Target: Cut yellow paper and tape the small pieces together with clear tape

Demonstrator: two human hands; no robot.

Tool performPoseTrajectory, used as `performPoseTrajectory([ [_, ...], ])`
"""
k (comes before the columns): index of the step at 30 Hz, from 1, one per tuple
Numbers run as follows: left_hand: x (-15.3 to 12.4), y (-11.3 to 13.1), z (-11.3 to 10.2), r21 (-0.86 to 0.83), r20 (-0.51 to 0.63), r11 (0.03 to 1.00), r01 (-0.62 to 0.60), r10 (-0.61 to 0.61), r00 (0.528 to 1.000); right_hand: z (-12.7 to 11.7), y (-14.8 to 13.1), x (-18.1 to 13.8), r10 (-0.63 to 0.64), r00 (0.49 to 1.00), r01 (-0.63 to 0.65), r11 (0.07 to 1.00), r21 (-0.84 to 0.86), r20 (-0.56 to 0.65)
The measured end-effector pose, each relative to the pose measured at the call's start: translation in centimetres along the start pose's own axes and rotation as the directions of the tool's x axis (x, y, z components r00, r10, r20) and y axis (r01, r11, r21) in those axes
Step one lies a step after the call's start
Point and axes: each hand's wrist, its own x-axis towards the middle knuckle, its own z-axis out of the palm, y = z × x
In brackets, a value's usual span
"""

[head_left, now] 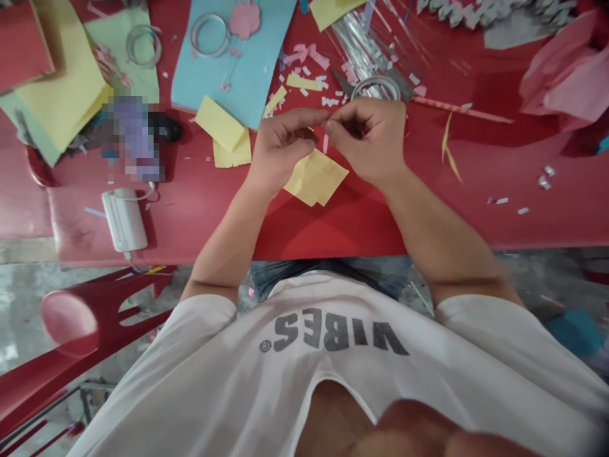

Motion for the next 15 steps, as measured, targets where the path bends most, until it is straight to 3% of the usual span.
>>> performPoseTrajectory([
  [6,0.2,-1.1,0.0,-0.032,0.099,0.996,-0.086,0.089,0.991,-0.3,-0.4,-0.2,0.092,0.996,-0.091,0.993,-0.078,0.01],
  [10,0.2,-2.1,0.1,-0.021,0.196,0.99,-0.142,0.143,0.97,-1.0,-1.1,-0.1,0.08,0.997,-0.08,0.993,-0.088,-0.008],
  [15,0.9,-2.3,-0.1,-0.058,0.139,0.984,-0.17,0.177,0.974,-1.1,-0.9,0.0,0.034,0.999,-0.035,0.998,-0.051,-0.021],
])
